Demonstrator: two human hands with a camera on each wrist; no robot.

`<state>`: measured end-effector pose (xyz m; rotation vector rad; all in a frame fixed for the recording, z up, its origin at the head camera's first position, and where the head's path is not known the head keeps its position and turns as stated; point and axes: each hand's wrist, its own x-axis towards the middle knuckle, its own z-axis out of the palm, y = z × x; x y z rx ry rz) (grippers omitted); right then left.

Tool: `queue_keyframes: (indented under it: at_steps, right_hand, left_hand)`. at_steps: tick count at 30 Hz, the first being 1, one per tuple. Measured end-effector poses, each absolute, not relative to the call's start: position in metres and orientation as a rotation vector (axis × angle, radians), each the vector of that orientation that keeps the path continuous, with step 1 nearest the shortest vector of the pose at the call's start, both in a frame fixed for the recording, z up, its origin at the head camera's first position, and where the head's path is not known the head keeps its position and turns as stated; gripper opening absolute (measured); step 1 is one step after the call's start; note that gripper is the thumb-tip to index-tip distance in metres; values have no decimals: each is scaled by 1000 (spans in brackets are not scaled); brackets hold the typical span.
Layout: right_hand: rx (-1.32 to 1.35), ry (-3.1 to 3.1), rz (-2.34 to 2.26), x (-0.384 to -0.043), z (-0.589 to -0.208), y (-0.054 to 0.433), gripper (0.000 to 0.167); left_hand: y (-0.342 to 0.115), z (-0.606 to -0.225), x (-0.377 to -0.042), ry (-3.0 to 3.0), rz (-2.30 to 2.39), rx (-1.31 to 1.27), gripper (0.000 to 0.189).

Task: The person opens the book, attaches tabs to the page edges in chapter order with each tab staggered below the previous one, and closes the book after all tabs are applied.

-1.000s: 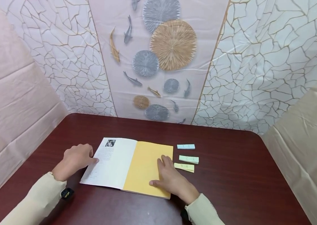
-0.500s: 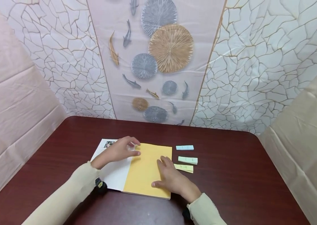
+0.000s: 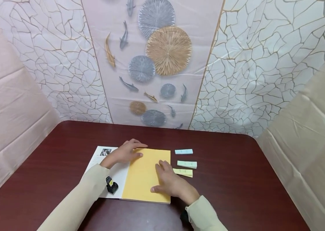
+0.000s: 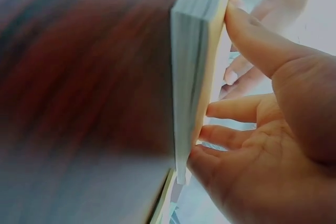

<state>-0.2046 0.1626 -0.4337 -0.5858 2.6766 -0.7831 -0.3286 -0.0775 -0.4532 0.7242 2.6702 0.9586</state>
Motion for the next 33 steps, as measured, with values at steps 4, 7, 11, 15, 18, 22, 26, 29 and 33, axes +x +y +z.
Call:
queue_keyframes:
  at_steps: [4, 7, 11, 15, 18, 22, 26, 29, 33]
  right_hand:
    - [-568, 2663, -788, -206, -432, 159, 91]
    - [-561, 2659, -791, -206, -433, 157, 91]
    - [-565, 2679, -777, -206, -434, 157, 90]
    - [-581, 2707, -755, -206, -436, 159, 89]
    - [-618, 2721, -737, -206, -437, 160, 85]
    - [-774, 2792, -718, -205, -435, 160, 73]
    - [-804, 3015, -934, -212, -433, 164, 60]
    - [-591, 3104, -1247, -219, -433, 169, 52]
    - [-329, 2963, -1454, -227, -434, 173, 40]
  left_hand:
    - [-80, -457, -326, 2689, 1020, 687, 39]
    - [-80, -457, -323, 2699, 1061, 619, 38]
    - [-75, -454, -320, 2704, 1094, 556, 37]
    - [-70, -452, -321, 2719, 1093, 556, 37]
    - [-69, -450, -322, 2725, 1108, 531, 35]
    - [-71, -448, -320, 2738, 1148, 496, 31]
    - [-71, -448, -319, 2762, 1184, 533, 26]
    - [-68, -449, -320, 2783, 1214, 572, 23]
    - [-64, -451, -321, 2805, 1226, 586, 27]
